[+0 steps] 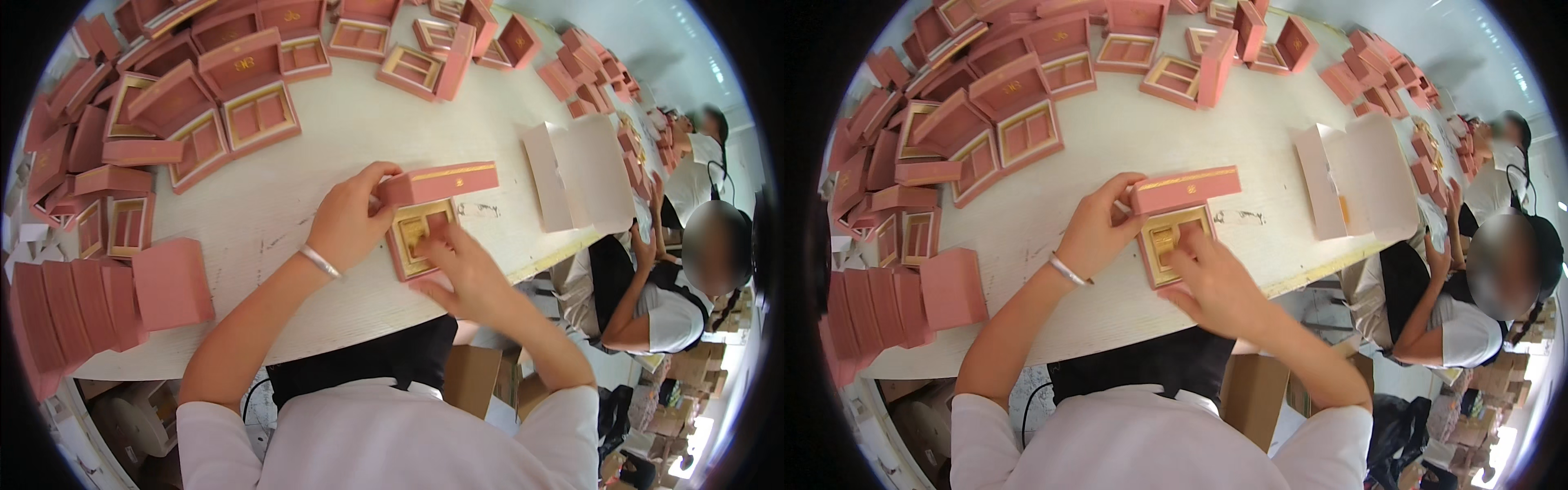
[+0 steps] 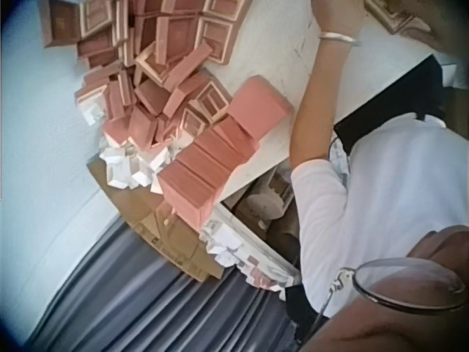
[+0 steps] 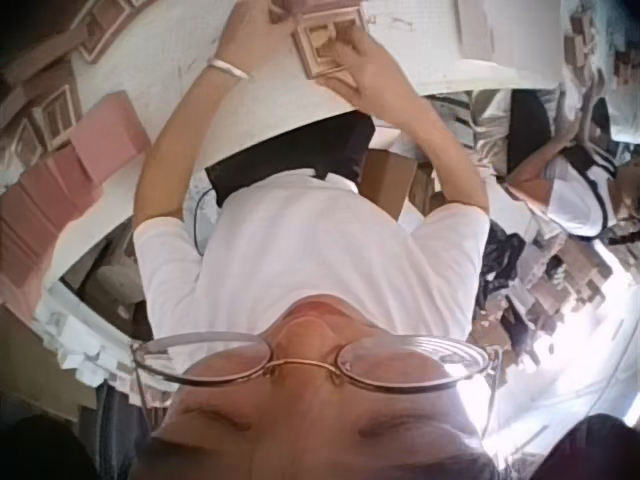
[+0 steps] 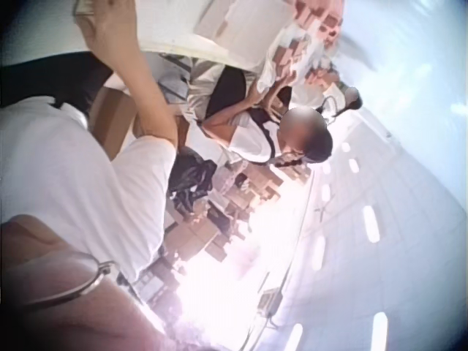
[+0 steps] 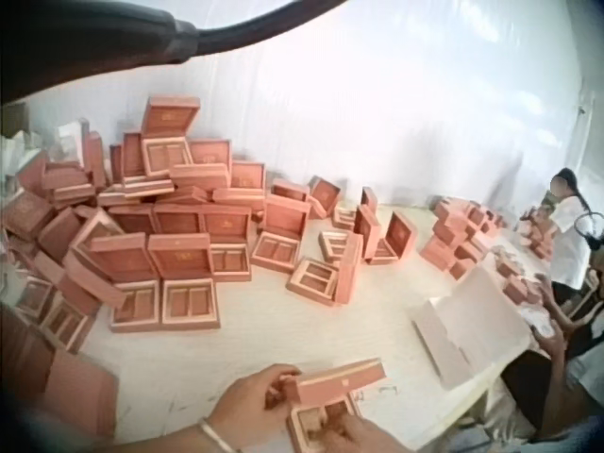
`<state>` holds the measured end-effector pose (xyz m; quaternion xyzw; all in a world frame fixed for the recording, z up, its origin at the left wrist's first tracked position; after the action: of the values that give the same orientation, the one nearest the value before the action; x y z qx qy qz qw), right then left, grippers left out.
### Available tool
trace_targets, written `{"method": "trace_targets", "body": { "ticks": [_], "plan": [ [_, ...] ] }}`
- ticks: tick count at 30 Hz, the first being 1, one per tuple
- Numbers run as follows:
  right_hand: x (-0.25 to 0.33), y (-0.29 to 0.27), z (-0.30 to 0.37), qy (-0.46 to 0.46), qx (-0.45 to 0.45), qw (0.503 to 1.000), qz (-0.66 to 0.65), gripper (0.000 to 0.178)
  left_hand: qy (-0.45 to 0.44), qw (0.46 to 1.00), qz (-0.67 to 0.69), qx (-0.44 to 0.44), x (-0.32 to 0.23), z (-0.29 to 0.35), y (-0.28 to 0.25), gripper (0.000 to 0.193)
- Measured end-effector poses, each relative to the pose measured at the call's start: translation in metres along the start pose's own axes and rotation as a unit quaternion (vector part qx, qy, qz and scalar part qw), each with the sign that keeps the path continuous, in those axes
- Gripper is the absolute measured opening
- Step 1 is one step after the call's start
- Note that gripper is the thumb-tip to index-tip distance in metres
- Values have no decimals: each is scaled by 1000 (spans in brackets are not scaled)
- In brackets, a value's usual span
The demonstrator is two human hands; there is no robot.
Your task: The person assembles small pink boxes by inserting gold-colored inserts into the base and closing the lids. They repeatedly pick up box parts from a pile, place inserts, and close the boxes on a table.
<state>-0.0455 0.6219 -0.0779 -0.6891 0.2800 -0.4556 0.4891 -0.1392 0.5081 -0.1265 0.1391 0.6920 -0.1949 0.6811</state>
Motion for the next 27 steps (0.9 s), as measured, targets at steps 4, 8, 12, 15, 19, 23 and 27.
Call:
{"method": "trace_targets", "body": {
  "ticks": [4, 8, 12, 15, 19, 23, 27],
  "plan": [
    [7, -39, 30, -68, -234, 967, 78, 30, 16, 999, -2, -44, -6, 20, -42, 38],
    [-93, -125, 58, 203, -305, 904, 221, 21, -100, 984, 103, -103, 18, 54, -68, 41],
    [-189, -131, 76, 209, -17, 934, 289, 28, -90, 988, 74, -102, 16, 58, -63, 50],
    [-213, -93, 70, 204, 236, 895, 319, 29, -67, 988, 20, -136, -20, 69, -54, 64],
    [-226, -73, 50, 268, 139, 909, 288, 11, 13, 974, -71, -216, -35, 101, -74, 60],
    [-240, -81, 44, 229, 131, 930, 256, 11, 85, 966, -52, -238, -46, 130, -80, 48],
    [-238, -87, 52, 230, 107, 916, 310, 10, 107, 969, -33, -218, -48, 138, -74, 33]
  ]
}}
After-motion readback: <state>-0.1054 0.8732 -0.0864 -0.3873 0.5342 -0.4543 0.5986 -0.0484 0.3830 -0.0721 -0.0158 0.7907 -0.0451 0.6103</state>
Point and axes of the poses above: each hand's wrist, its own z-axis away from the middle knuckle, its own y-axis out of the palm, x = y × z, the point moved 7 cm from there along -z, towards the middle knuckle, and after that the axes turned 12 degrees about z, right-handed, at the moved point
